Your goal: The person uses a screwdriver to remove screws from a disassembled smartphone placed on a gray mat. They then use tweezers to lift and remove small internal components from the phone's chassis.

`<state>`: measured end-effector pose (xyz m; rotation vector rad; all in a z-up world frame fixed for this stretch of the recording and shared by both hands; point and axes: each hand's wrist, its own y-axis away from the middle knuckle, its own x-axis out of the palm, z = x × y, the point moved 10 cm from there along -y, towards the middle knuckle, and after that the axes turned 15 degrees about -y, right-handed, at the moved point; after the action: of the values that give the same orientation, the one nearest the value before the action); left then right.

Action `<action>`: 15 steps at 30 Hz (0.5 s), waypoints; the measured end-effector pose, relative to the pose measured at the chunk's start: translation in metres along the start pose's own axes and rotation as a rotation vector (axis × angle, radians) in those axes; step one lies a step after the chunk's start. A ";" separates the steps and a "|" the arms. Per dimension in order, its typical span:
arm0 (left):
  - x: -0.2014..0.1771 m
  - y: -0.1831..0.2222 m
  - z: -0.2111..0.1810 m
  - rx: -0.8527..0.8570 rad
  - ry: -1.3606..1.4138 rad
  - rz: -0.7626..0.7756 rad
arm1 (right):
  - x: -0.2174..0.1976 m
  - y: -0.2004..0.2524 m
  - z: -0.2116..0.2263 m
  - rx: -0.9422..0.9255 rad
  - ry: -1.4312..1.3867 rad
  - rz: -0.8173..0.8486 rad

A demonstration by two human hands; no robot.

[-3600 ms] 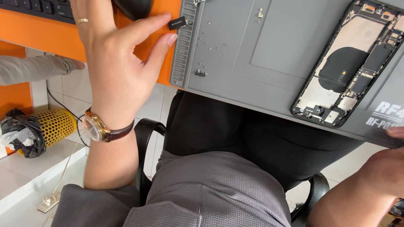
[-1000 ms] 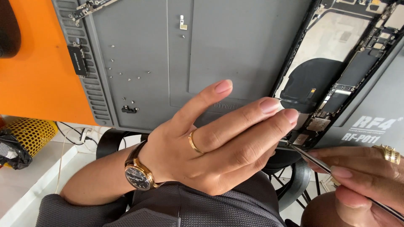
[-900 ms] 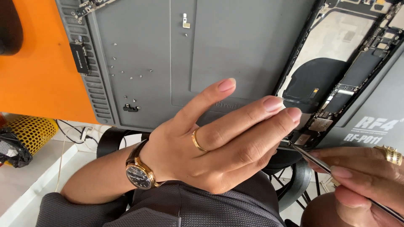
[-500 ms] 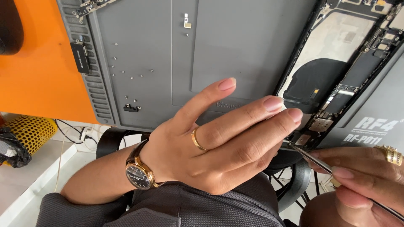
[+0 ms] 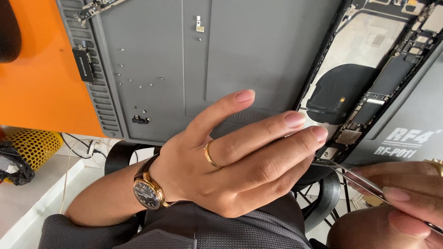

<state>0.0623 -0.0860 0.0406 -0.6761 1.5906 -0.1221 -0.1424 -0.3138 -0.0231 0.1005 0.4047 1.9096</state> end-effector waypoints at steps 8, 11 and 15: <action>0.001 -0.005 0.000 -0.023 -0.016 0.010 | -0.029 0.022 -0.077 0.103 -0.305 -0.415; 0.000 -0.007 -0.004 -0.013 -0.006 0.021 | -0.015 0.090 -0.154 0.471 -0.274 -0.175; 0.004 -0.008 -0.013 -0.022 0.012 0.089 | -0.003 -0.027 -0.005 -0.171 -0.132 -0.791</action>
<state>0.0527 -0.0984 0.0432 -0.6213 1.6332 -0.0427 -0.1187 -0.3097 -0.0363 -0.0450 0.1491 1.1405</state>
